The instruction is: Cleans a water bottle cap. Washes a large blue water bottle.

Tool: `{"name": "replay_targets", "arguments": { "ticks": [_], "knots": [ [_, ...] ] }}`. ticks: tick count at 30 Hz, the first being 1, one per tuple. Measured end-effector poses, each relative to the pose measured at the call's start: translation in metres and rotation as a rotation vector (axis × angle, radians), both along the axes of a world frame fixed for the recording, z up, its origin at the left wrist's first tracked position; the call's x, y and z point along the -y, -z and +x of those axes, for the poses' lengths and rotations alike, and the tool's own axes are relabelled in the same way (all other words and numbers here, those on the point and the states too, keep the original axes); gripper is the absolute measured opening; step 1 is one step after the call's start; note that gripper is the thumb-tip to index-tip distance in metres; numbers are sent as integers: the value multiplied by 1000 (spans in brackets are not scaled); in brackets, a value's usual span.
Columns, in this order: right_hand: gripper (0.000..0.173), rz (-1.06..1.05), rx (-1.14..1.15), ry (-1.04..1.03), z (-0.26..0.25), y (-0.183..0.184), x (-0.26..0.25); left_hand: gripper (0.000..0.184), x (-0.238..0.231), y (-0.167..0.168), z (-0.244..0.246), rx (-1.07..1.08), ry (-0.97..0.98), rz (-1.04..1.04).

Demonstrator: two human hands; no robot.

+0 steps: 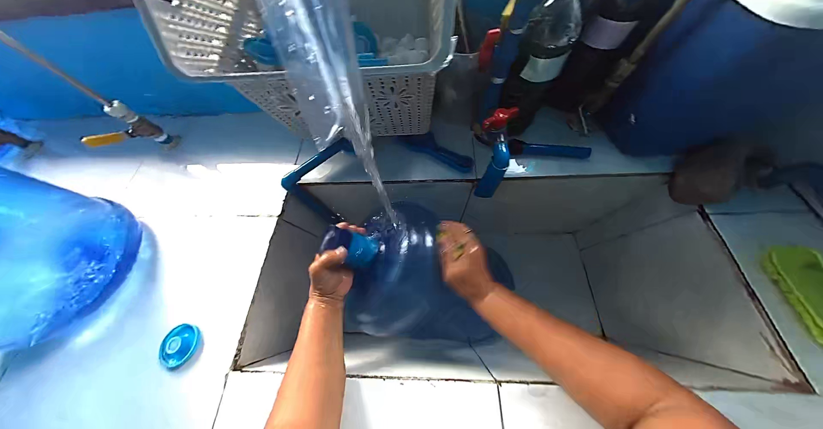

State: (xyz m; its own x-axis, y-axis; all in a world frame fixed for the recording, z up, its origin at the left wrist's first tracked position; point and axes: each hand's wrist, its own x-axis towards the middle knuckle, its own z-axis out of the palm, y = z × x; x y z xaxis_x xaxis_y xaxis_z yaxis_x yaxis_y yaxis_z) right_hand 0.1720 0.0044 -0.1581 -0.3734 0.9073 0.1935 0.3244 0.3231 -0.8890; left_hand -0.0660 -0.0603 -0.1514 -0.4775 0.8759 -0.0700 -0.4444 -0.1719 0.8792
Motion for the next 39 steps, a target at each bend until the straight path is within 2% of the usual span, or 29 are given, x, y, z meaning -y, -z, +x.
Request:
{"name": "replay_targets", "arguments": {
  "ticks": [2, 3, 4, 5, 6, 7, 8, 9, 10, 11, 12, 13, 14, 15, 16, 18, 19, 20, 21, 22, 23, 25, 26, 28, 30, 32, 34, 36, 39],
  "knots": [
    [32, 396, 11, -331, -36, -8, 29, 14, -8, -10, 16, 4, -338, -238],
    [26, 520, 118, -467, -51, -26, 29, 9, -11, -14, 22, -14, -383, -280],
    [24, 504, 278, -586, -63, -50, 20, 10, -10, -16, 24, -20, -328, -230],
    [26, 342, 426, -680, -72, -75, 1, 15, -4, -13, 22, -13, -215, -133],
    [27, 126, 490, -696, -80, -87, -27, 32, 1, -7, 15, 30, -93, -40],
    [26, -47, 459, -620, -79, -79, -58, 48, 2, -1, 6, 81, 33, 20],
    [25, -165, 381, -489, -68, -53, -86, 57, 2, 7, -6, 109, 135, 41],
    [26, -237, 369, -378, -48, -17, -105, 58, 2, 13, -19, 120, 168, 30],
    [31, -276, 436, -307, -19, 26, -113, 49, 0, 17, -28, 126, 99, -7],
    [37, -367, 519, -263, 14, 62, -113, 29, -6, 16, -30, 97, -74, -102],
    [42, -431, 612, -269, 37, 81, -110, 13, -16, 10, -27, 39, -282, -248],
    [44, -466, 660, -281, 44, 81, -105, 13, -28, 3, -22, 2, -435, -389],
    [43, -471, 636, -279, 37, 65, -99, 7, -35, -1, -11, -34, -497, -458],
    [41, -436, 507, -237, 22, 45, -93, 4, -37, -5, 0, -64, -473, -429],
    [41, -371, 368, -210, 2, 22, -95, 10, -35, -5, 9, -76, -389, -338],
    [42, -383, 171, -191, -27, 2, -108, 32, -24, 8, 7, -13, -141, -138],
    [43, -404, 191, -180, -24, 17, -114, 42, -18, 18, 0, 38, -71, -87],
    [46, -460, 292, -166, -6, 44, -116, 41, -14, 26, -7, 69, -67, -71],
    [48, -556, 414, -137, 24, 73, -116, 30, -12, 29, -11, 59, -127, -105],
    [49, -664, 523, -108, 57, 92, -115, 20, -14, 27, -11, -2, -219, -207],
    [49, -763, 554, -45, 80, 105, -115, 18, -18, 23, -8, -94, -298, -360],
    [49, -896, 489, 130, 110, 115, -108, 36, -23, 23, -1, -249, -321, -729],
    [49, -941, 438, 221, 125, 112, -105, 48, -26, 25, 8, -284, -260, -897],
    [52, -1005, 346, 413, 166, 102, -99, 57, -27, 37, 34, -235, -22, -1024],
    [51, -941, 345, 561, 209, 81, -90, 58, -20, 56, 69, -76, 288, -976],
    [52, -808, 389, 678, 248, 49, -81, 65, -11, 77, 103, 117, 459, -927],
    [57, -677, 431, 787, 269, 12, -73, 68, -8, 93, 129, 201, 519, -903],
    [57, -572, 466, 839, 262, -21, -57, 69, -11, 115, 139, 198, 475, -946],
    [47, -330, 514, 720, 217, -44, -23, 76, -13, 138, 125, 175, 385, -1053]
  ]
}}
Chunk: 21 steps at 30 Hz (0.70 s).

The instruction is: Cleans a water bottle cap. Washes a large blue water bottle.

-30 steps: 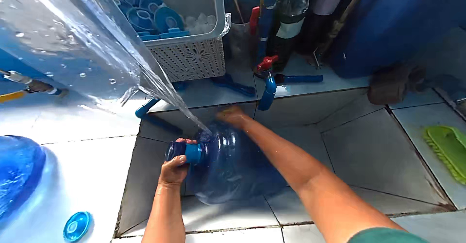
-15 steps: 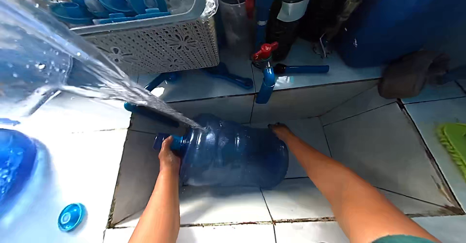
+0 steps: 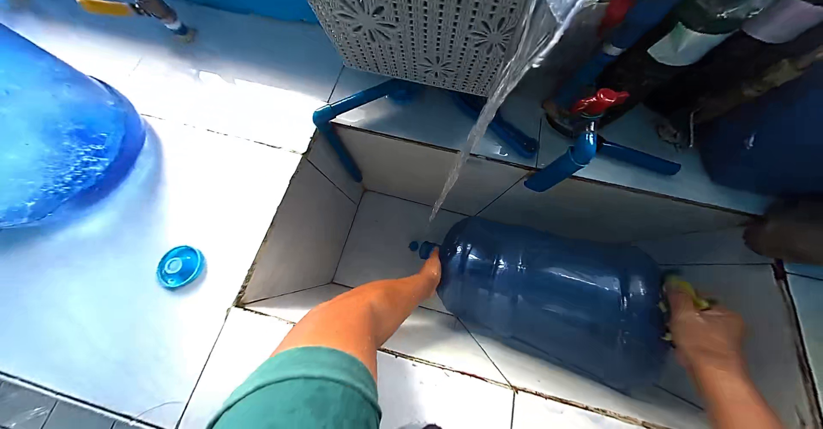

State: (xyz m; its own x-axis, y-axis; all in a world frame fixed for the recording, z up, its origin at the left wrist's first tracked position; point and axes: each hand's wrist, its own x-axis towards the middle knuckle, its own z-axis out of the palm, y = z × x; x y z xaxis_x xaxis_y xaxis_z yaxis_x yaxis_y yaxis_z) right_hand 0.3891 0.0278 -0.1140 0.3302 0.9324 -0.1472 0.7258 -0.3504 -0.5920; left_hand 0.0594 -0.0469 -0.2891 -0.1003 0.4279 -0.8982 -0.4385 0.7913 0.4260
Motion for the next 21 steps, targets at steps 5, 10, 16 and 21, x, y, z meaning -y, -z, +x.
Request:
{"name": "replay_targets", "arguments": {
  "ticks": [5, 10, 16, 21],
  "knots": [
    [40, 317, 96, -284, -77, -10, 45, 58, -3, -20, -72, -157, 314, -67],
    [45, 687, 86, -619, -157, -31, 95, 58, -52, -133, -120, -423, 533, 307],
    [40, 825, -81, -1369, -193, -34, 122, 54, -65, -277, -91, -495, 1003, 812],
    [38, 383, 28, -703, -172, -48, 8, 96, -15, -258, -58, -685, 797, 755]
  ]
}}
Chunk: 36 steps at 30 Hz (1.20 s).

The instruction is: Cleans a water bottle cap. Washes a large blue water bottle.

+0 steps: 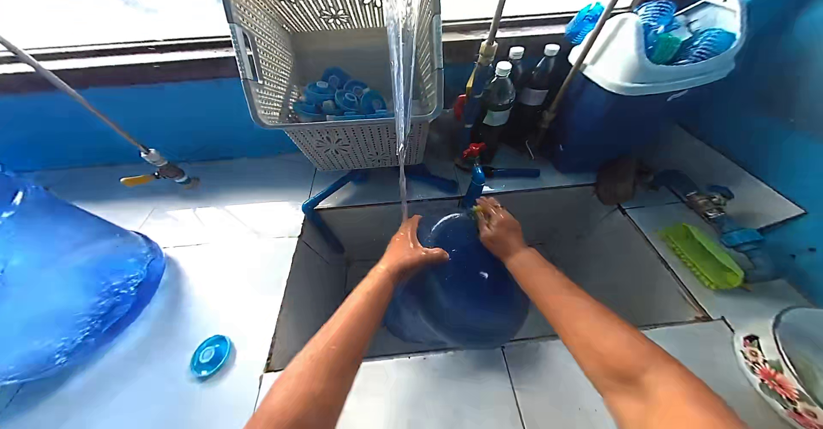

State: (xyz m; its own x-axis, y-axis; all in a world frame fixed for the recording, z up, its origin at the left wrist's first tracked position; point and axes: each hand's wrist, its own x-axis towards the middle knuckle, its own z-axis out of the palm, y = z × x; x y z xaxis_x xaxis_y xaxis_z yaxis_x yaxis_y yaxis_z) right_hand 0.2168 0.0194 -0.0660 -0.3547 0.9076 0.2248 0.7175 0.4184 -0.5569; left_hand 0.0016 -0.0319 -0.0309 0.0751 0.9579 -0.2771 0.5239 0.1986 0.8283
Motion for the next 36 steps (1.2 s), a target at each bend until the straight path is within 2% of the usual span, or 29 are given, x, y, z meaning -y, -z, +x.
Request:
{"name": "replay_targets", "arguments": {
  "ticks": [1, 2, 4, 5, 6, 7, 9, 11, 13, 14, 15, 18, 19, 20, 22, 23, 24, 25, 26, 28, 30, 31, 34, 35, 36],
  "knots": [
    [37, -67, -23, 51, -20, -8, 0, 98, 8, 3, 8, -14, -23, 20],
    [35, -63, -73, -9, -44, -14, 9, 91, 13, 7, 12, -1, -44, 59],
    [30, -29, -182, -250, -73, -28, 26, 67, 22, 12, 15, 36, -126, 140],
    [29, -40, -164, -309, -73, -32, 22, 70, 27, 9, 14, 26, -150, 116],
    [28, -66, -100, -265, -64, -34, 13, 82, 33, 8, 13, 7, -148, 76],
    [30, -144, -11, -138, -52, -37, -2, 94, 36, 8, 11, -10, -148, 53],
    [38, -305, 76, 104, -35, -36, -27, 105, 37, 8, 10, -12, -171, 56],
    [33, -193, 25, 71, -54, -31, -6, 102, 38, 9, 8, 7, -187, 87],
    [29, -65, -82, -192, -83, -36, 29, 88, 43, 15, 10, 52, -239, 156],
    [29, -52, -95, -300, -89, -39, 32, 87, 49, 17, 9, 50, -264, 174],
    [29, -14, -84, -315, -88, -38, 27, 91, 58, 17, 8, 34, -276, 164],
    [34, -80, 39, 5, -53, -35, -8, 105, 81, 16, 13, 56, -338, 130],
    [36, -47, 51, 75, -50, -27, -4, 102, 81, 12, 12, 85, -349, 113],
    [38, 50, 26, 55, -54, -15, 16, 89, 71, 8, 8, 96, -353, 98],
    [41, 217, -138, -208, -72, 5, 88, 57, 28, -3, -17, 113, -229, 46],
    [40, 263, -197, -364, -76, 10, 120, 54, 8, -11, -34, 94, -95, -20],
    [37, 280, -224, -484, -71, 12, 133, 59, -6, -15, -48, 61, -9, -72],
    [36, 272, -212, -514, -58, 11, 128, 71, -9, -12, -53, 78, -2, -73],
    [37, 250, -159, -438, -40, 10, 106, 84, -3, -6, -50, 115, -41, -32],
    [40, 82, -21, -147, -8, 3, 42, 98, 19, 5, -27, 120, -167, 50],
    [37, -75, 34, 63, -14, -6, -1, 105, 37, 7, -1, 28, -215, 63],
    [36, -72, 36, 39, -33, -12, 1, 107, 42, 9, 8, -4, -230, 77],
    [27, 64, -71, -343, -86, -33, 27, 106, 53, 18, 16, 33, -318, 212],
    [27, 40, -71, -401, -87, -37, 22, 106, 58, 18, 15, 30, -332, 213],
    [26, 1, -47, -352, -81, -37, 11, 107, 62, 18, 15, 29, -330, 190]
  ]
}}
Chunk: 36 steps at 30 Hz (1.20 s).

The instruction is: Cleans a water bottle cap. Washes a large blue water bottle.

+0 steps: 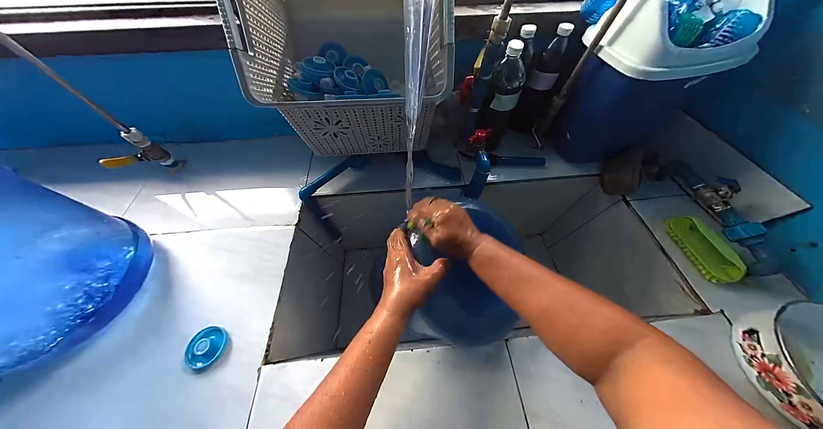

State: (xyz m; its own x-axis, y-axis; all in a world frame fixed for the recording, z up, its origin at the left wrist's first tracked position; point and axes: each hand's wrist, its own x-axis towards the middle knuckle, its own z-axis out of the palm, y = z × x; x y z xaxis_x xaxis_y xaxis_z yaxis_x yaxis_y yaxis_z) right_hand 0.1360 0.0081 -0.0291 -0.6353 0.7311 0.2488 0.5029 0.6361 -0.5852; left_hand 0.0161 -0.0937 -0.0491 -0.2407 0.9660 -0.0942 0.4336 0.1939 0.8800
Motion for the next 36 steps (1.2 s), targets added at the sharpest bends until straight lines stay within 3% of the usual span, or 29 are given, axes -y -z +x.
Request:
{"name": "replay_targets", "arguments": {
  "ticks": [3, 4, 7, 9, 12, 14, 15, 17, 19, 20, 23, 25, 28, 30, 34, 36],
  "knots": [
    [37, -276, 195, 354, 28, -7, -49, 109, 1, -2, 1, 14, -10, -26],
    [36, -265, 223, 374, 24, -7, -45, 107, -1, -3, 0, 10, -14, -27],
    [23, 75, 26, 60, -10, 4, 10, 102, 0, 3, 1, 36, -44, 34],
    [25, 125, -40, -70, -13, 2, 12, 102, 8, 7, 0, 40, -66, 36],
    [36, -123, 176, 293, 21, -6, -27, 111, 20, 2, 2, 85, -109, -11],
    [39, -104, 182, 449, 26, 5, -14, 101, 13, -8, -2, 114, -104, -38],
    [38, 12, 98, 383, 22, 18, 17, 87, -1, -14, -9, 122, -71, -67],
    [37, 192, -132, 46, 19, 44, 96, 63, -44, -22, -32, 100, 101, -128],
    [34, 253, -226, -269, 33, 52, 127, 65, -71, -34, -61, 56, 324, -258],
    [34, 247, -206, -271, 48, 51, 114, 72, -71, -32, -65, 57, 350, -233],
    [40, 30, 48, 193, 88, 40, 21, 98, -40, -15, -32, 55, 199, -122],
    [38, -113, 112, 385, 71, 29, -15, 110, -20, -10, 2, -23, 96, -131],
    [29, -10, 0, 70, 12, 8, 10, 109, -8, 0, 16, -40, 9, -29],
    [30, -39, 20, -72, 6, 0, 0, 108, 0, 0, 14, -24, -30, -26],
    [37, -341, 299, 293, 23, -6, -64, 111, -1, -4, 16, 15, -45, -53],
    [30, -222, 298, 176, 4, -12, -29, 109, -1, -1, 14, 43, -60, -14]
  ]
}}
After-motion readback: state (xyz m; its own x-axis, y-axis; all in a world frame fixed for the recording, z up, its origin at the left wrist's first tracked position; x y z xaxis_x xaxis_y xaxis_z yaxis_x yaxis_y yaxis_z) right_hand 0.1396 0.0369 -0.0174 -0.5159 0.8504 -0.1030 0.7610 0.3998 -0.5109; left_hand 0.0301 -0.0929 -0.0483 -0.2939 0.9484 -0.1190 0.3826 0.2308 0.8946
